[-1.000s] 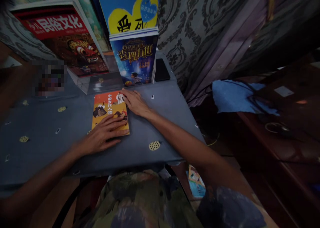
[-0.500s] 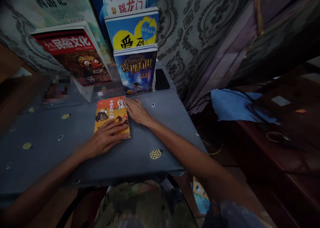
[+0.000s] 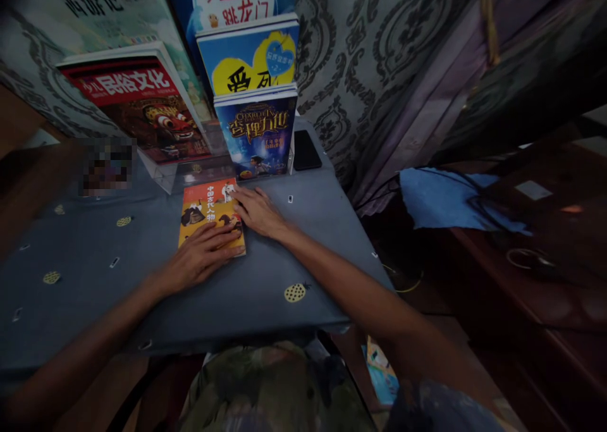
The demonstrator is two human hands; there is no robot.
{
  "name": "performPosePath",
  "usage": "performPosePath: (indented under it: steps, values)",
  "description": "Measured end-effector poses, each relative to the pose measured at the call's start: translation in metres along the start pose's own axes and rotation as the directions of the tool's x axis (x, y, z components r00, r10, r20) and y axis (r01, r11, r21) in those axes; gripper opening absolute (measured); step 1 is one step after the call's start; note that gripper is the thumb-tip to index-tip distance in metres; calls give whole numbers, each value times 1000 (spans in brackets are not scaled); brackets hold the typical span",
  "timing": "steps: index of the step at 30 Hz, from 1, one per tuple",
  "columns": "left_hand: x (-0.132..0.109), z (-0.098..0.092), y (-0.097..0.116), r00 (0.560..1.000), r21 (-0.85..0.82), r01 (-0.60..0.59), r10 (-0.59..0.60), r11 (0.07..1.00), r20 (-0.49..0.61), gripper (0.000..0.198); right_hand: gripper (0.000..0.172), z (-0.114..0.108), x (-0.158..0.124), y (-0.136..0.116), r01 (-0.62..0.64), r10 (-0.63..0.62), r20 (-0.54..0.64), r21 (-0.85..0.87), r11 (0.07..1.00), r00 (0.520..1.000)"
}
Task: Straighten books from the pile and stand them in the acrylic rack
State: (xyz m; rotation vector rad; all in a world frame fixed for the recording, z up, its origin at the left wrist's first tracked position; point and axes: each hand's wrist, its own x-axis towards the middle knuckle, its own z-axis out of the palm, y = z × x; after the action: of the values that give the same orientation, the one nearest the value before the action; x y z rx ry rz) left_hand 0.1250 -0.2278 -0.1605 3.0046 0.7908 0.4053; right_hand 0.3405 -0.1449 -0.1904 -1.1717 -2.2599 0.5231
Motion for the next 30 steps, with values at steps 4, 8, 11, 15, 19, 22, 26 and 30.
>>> performPosePath:
  steps: [4, 8, 11, 15, 19, 22, 26, 30]
  values:
    - [-4, 2, 4, 1000, 18, 10, -10, 1000, 10, 42, 45, 1, 0, 1, 11, -11, 3, -4, 1000, 1000]
    - [-11, 1, 10, 999, 18, 26, -26, 1000, 38, 55, 46, 0, 0, 1, 13, -13, 11, -9, 1000, 1000]
    - [-20, -1, 14, 999, 3, 40, -40, 999, 28, 58, 46, 0, 0, 1, 15, -15, 11, -12, 1000, 1000]
    - [-38, -6, 17, 997, -3, 74, -74, 997, -34, 52, 46, 1, -1, 0, 19, -19, 8, -18, 1000, 1000]
    - [-61, -13, 19, 988, -40, 124, -127, 991, -89, 54, 46, 1, 0, 3, 17, -17, 13, -33, 999, 1000]
    - [-78, -17, 20, 972, -57, 184, -190, 981, -140, 57, 46, -1, 0, 0, -1, 2, 16, -51, 999, 1000]
    - [-90, -17, 21, 951, -66, 237, -246, 969, -190, 59, 43, 0, -9, -32, 70, -69, 21, -86, 994, 997]
    - [-91, -15, 23, 942, -62, 243, -251, 968, -222, 56, 43, 17, -30, -86, 339, -333, 123, -36, 940, 935]
